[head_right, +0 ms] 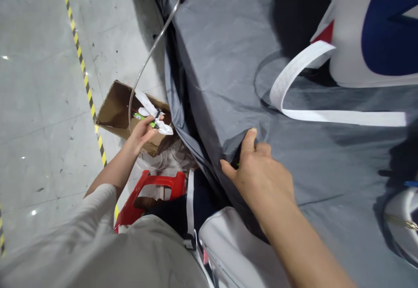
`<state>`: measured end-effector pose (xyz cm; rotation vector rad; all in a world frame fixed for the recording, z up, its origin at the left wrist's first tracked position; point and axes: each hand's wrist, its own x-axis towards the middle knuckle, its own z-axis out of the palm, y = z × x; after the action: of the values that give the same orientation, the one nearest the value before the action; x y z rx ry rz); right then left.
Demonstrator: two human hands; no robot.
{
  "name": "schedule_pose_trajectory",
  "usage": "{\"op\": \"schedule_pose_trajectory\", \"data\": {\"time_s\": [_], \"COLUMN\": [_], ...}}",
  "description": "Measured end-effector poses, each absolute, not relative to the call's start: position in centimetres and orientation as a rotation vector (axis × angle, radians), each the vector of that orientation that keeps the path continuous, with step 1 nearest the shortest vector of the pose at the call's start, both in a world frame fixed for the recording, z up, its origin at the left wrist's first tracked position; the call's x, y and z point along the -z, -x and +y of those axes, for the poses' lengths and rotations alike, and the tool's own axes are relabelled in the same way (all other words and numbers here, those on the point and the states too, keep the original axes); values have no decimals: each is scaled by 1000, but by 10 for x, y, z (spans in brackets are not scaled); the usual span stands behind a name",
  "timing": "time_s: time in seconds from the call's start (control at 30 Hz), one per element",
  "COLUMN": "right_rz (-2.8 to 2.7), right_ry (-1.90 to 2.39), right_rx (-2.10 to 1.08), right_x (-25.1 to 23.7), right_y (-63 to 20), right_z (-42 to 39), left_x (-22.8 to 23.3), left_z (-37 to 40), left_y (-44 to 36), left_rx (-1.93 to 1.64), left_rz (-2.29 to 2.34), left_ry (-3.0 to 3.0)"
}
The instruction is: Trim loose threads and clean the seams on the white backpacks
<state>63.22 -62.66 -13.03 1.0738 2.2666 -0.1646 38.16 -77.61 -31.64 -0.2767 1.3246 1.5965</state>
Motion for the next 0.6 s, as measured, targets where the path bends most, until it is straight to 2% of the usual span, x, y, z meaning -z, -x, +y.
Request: {"op": "schedule_pose_trajectory", "data": {"time_s": [0.17, 0.33, 0.6], "right_rz": [2247, 2223, 2351], "right_ry": [-1085, -1091, -1046], "right_rx": [136, 92, 63], "right_x": [131, 134, 132], "right_y": [-631, -630, -634], "right_z": [-628, -628, -632], "left_x": [313, 335, 367], "left_z": [-835, -884, -898], "left_y": [-336, -289, -253], "left_rx": [-1730, -1748, -1723], "left_rz": [1511, 1772, 1986], "left_ry": [495, 784, 818]}}
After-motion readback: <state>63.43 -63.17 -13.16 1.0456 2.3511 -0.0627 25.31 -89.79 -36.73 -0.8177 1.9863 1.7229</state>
